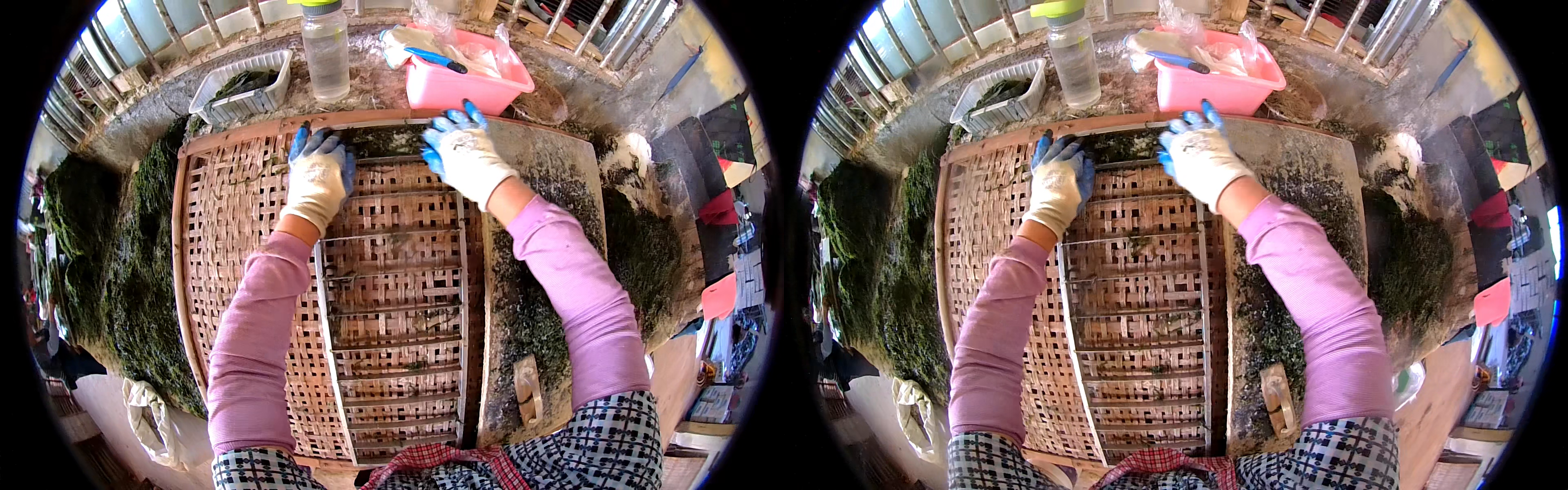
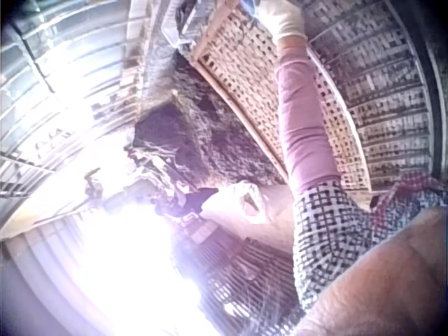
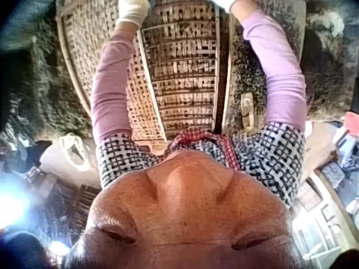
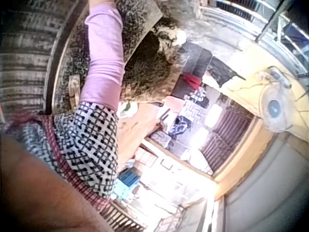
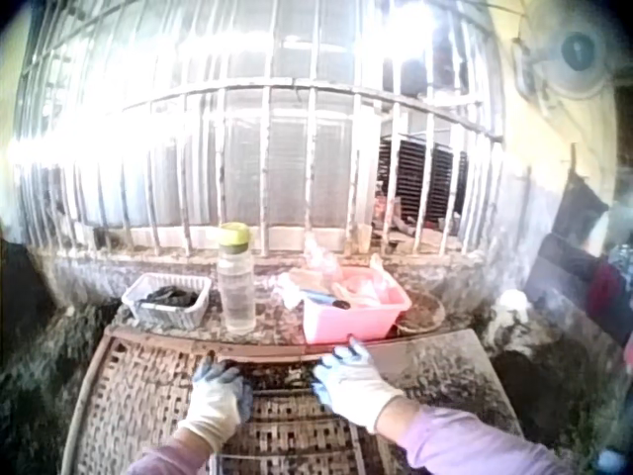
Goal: The person takes handfuls of green leaves from a pile, places them into a wooden mold frame, and uses a handheld press to pack them before moving the shaped leaves onto a large mesh tray.
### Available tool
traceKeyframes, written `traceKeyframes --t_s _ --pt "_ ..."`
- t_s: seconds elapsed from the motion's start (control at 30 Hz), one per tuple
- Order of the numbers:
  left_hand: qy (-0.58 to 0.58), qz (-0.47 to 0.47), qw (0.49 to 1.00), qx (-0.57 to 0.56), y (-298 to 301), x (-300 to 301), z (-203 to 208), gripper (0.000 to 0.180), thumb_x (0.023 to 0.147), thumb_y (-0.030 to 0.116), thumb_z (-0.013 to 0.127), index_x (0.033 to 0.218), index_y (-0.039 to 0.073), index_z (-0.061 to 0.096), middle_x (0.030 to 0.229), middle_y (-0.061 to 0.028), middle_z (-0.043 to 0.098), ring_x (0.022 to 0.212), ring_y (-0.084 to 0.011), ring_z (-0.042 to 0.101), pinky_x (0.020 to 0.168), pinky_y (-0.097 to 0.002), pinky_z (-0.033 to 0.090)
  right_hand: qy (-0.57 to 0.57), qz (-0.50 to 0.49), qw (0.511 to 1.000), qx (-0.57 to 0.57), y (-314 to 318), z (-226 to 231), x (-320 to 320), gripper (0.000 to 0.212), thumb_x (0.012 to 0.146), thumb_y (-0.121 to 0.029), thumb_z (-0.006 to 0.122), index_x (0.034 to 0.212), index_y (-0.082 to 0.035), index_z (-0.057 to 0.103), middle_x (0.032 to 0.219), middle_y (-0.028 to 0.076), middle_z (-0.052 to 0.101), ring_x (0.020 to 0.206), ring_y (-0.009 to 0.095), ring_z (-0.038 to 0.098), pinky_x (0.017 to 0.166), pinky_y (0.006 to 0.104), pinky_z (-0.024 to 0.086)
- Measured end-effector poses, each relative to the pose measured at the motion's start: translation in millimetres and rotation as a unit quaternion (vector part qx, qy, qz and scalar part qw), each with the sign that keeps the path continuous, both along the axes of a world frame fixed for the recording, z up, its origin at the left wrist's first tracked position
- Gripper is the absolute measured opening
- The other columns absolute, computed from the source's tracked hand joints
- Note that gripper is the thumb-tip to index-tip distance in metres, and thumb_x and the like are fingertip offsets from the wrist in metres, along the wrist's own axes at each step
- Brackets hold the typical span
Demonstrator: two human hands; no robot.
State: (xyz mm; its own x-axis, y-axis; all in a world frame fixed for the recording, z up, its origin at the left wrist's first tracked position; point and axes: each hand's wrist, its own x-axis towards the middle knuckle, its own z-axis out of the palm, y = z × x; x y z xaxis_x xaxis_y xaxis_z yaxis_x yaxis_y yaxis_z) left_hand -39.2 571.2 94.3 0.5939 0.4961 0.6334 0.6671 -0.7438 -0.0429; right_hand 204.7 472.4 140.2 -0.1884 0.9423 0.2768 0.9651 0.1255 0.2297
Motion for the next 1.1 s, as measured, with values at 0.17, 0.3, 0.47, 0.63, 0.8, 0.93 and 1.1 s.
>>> traceKeyframes --t_s 0.17,0.3,0.47,0.63,0.8,0.93,1.1 --pt "-0.022 -0.036 0.999 0.002 -8.8 10.4 -17.8 0.027 0.083 0.020 0.059 0.100 0.006 0.074 0.111 -0.0103 0.073 0.112 -0.0286 0.065 0.117 -0.0462 0.033 -0.079 0.013 0.997 -0.019 6.0 -17.9 -3.5 0.036 0.086 -0.029 0.065 0.118 -0.013 0.066 0.122 0.006 0.062 0.125 0.029 0.053 0.119 0.0539 0.021" --pt "0.016 0.020 0.999 -0.021 -1.8 0.7 -4.7 0.025 0.085 0.023 0.059 0.095 0.008 0.075 0.112 -0.0093 0.073 0.113 -0.0281 0.064 0.118 -0.0471 0.031 -0.015 -0.043 0.999 -0.010 2.9 -6.5 5.9 0.027 0.087 -0.029 0.062 0.108 -0.014 0.069 0.112 0.005 0.065 0.122 0.030 0.053 0.120 0.0584 0.018" --pt "0.036 0.010 0.998 -0.048 -9.0 10.2 1.9 0.023 0.087 0.023 0.059 0.097 0.010 0.076 0.116 -0.0066 0.072 0.117 -0.0256 0.063 0.122 -0.0463 0.025 -0.023 -0.001 0.998 -0.054 -6.1 1.4 8.3 0.023 0.084 -0.027 0.064 0.103 -0.015 0.071 0.106 0.002 0.066 0.117 0.029 0.056 0.120 0.0583 0.018" --pt "0.040 0.046 0.997 -0.055 -1.5 -2.4 6.2 0.022 0.087 0.025 0.060 0.093 0.012 0.076 0.109 -0.0077 0.074 0.112 -0.0261 0.065 0.121 -0.0480 0.025 0.084 0.037 0.996 0.018 -25.9 11.7 44.8 0.034 0.084 -0.024 0.067 0.117 -0.017 0.067 0.120 0.007 0.066 0.127 0.031 0.053 0.122 0.0520 0.020" --pt "0.070 0.004 0.981 -0.180 -43.5 49.3 23.6 0.037 0.091 0.037 0.056 0.113 0.011 0.071 0.132 -0.0110 0.063 0.131 -0.0251 0.053 0.122 -0.0451 0.023 0.039 -0.132 0.990 -0.038 -28.3 7.4 47.5 0.064 0.078 -0.026 0.075 0.137 -0.010 0.054 0.151 0.012 0.044 0.143 0.031 0.036 0.124 0.0473 0.016" --pt "0.161 -0.034 0.957 -0.240 -61.1 96.4 19.4 0.072 0.094 0.052 0.048 0.143 -0.001 0.048 0.152 -0.0189 0.043 0.144 -0.0320 0.036 0.123 -0.0398 0.020 -0.001 -0.083 0.996 0.020 -11.3 -2.0 46.2 0.044 0.076 -0.023 0.074 0.116 -0.006 0.064 0.135 0.013 0.055 0.136 0.032 0.043 0.122 0.0507 0.018" --pt "0.158 -0.013 0.961 -0.225 -69.2 117.7 23.6 0.068 0.090 0.055 0.052 0.136 0.006 0.057 0.145 -0.0191 0.052 0.138 -0.0324 0.044 0.119 -0.0425 0.027 0.128 -0.175 0.976 -0.010 13.6 19.7 0.0 0.023 0.080 -0.023 0.068 0.099 -0.010 0.066 0.090 0.016 0.070 0.091 0.033 0.069 0.093 0.0509 0.049"
